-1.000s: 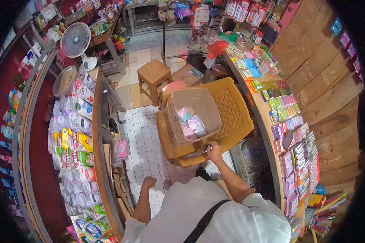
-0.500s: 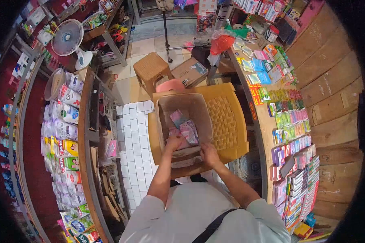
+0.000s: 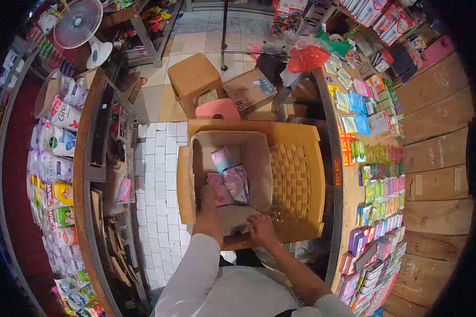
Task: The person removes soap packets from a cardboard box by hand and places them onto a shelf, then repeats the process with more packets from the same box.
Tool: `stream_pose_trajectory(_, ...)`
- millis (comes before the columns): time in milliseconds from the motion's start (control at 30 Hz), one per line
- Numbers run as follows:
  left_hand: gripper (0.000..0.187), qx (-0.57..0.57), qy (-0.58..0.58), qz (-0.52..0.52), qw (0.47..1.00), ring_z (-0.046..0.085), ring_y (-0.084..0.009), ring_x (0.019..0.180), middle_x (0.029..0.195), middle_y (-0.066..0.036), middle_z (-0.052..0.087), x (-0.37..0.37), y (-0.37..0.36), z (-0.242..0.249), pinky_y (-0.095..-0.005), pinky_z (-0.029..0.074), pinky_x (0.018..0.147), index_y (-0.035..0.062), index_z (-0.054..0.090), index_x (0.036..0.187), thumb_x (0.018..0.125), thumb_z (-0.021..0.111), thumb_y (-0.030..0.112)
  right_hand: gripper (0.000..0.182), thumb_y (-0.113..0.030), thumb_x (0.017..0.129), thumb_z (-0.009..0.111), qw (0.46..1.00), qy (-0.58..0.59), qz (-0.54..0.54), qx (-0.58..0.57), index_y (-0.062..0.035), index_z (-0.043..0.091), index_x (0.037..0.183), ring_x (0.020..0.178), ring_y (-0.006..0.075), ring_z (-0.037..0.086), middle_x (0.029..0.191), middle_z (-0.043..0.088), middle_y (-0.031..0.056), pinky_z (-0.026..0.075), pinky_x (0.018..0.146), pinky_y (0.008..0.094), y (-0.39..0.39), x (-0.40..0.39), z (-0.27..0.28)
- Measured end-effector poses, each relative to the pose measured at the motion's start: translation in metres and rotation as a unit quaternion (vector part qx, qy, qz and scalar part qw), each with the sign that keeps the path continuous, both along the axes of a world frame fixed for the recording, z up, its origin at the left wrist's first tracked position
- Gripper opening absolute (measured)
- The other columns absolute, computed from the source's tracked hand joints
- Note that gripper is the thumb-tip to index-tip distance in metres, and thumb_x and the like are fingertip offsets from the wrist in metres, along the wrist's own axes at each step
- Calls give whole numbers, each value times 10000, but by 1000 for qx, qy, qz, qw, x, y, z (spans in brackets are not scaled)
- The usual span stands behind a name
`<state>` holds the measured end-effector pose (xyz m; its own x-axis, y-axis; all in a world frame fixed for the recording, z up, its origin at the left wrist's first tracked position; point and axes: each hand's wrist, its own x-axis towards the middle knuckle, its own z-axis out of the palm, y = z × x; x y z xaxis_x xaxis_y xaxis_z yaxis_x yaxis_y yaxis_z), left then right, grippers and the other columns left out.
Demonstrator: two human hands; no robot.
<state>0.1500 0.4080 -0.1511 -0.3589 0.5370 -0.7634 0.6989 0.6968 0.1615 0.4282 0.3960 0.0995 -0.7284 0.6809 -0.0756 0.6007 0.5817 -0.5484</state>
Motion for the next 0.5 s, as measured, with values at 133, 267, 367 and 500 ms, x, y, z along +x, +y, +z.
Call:
stream_pose_trajectory(133,394,39,5,47,998,628,-339,1070,1130,-220,644,-2,-12,-35,-439,510,897,40,632,1153,806,657,225,223,-205,899,544,996,-25,-9,-85,-26,657,971,954,346,590,980,650,160,404,885,458,12,0,11)
stream_pose_trajectory(267,368,87,11,81,993,632,-349,1050,1115,-224,647,-7,-27,-57,-451,509,880,28,636,1133,811,638,205,199,-181,888,556,997,9,-21,-75,-35,651,983,948,340,594,976,651,149,410,844,447,13,-2,20)
stream_pose_trajectory(367,350,135,14,106,985,635,-356,1036,1103,-227,649,-5,-35,-77,-460,508,866,19,638,1119,814,623,190,179,-164,877,566,997,29,-9,-64,-33,650,964,925,339,591,942,648,146,409,816,453,15,2,9)
stream_pose_trajectory(500,365,192,14,102,976,638,-355,1036,1102,-228,652,-13,-40,-76,-460,503,862,17,630,1144,818,610,178,176,-167,872,569,991,-32,24,-128,-26,657,930,930,337,592,934,653,143,409,821,454,23,1,10)
